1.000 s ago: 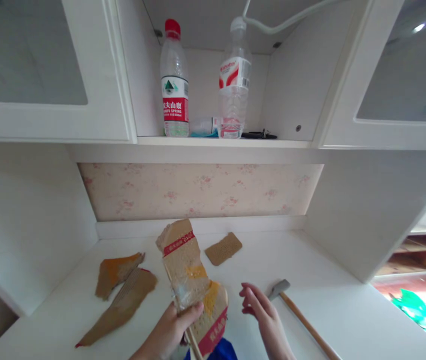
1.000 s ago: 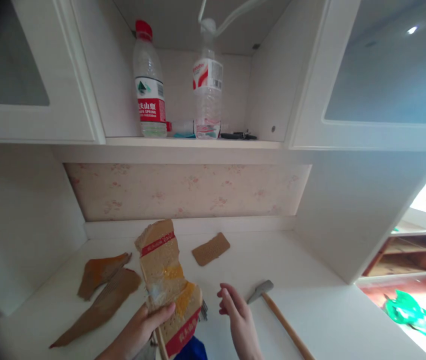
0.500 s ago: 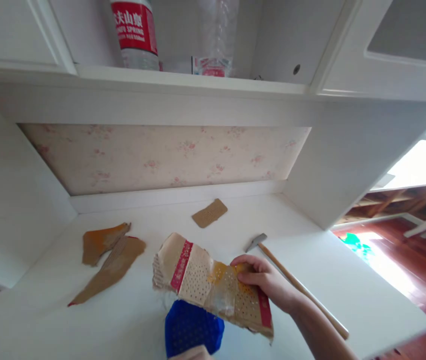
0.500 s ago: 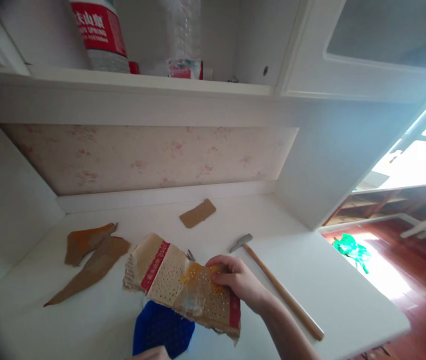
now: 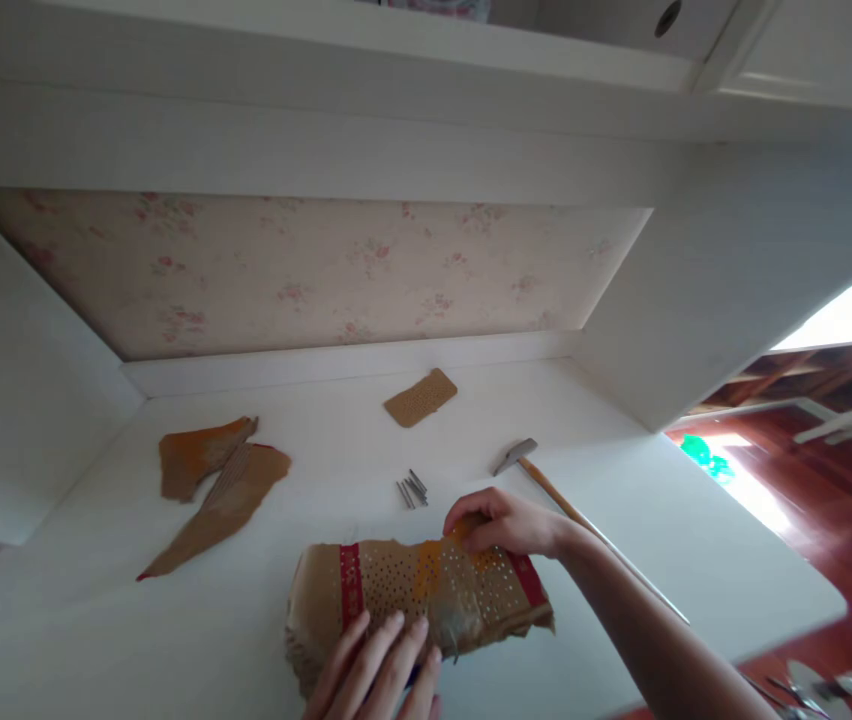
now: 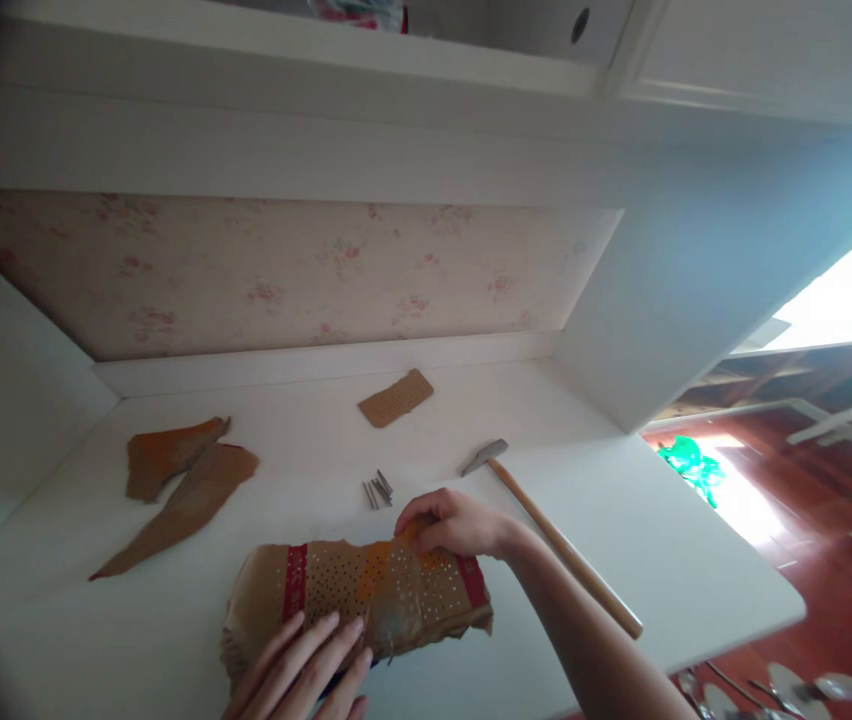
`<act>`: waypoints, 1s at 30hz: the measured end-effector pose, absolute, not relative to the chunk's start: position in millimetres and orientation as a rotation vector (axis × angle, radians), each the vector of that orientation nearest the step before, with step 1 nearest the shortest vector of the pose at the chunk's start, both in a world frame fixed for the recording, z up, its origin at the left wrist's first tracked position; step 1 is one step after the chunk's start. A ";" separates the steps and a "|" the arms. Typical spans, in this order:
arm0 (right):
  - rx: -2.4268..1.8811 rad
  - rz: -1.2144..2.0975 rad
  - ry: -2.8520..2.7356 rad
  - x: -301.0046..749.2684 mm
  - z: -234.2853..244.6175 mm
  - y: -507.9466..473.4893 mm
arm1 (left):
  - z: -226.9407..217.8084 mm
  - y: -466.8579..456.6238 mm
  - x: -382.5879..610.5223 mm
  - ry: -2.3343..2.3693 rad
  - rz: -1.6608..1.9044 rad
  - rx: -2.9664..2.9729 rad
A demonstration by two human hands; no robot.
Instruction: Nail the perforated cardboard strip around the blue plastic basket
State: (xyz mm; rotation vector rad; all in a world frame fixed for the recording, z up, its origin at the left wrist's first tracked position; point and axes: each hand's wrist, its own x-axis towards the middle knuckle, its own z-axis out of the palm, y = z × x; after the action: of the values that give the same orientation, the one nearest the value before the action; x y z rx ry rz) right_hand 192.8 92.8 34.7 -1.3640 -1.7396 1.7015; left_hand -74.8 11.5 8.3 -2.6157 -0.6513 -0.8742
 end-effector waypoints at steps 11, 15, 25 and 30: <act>-1.638 0.996 -2.049 187.6 38.2 113.6 | -7.3 3.5 -56.8 -0.863 -0.966 -2.657; -1.777 0.802 -2.220 175.4 18.0 143.6 | -18.0 1.0 -41.1 -0.989 -1.174 -2.599; -1.990 0.634 -2.493 148.8 -20.2 182.6 | -21.0 5.6 -36.7 -0.944 -1.058 -2.565; -2.014 0.596 -2.552 144.0 -24.1 180.7 | -23.5 7.2 -35.4 -0.936 -1.021 -2.551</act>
State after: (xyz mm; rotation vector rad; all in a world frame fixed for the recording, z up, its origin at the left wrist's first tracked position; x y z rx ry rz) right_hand 144.0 180.7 -24.1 -2.0138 -2.5519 0.5961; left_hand -35.4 7.2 -23.5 -2.5510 -0.9357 -1.0208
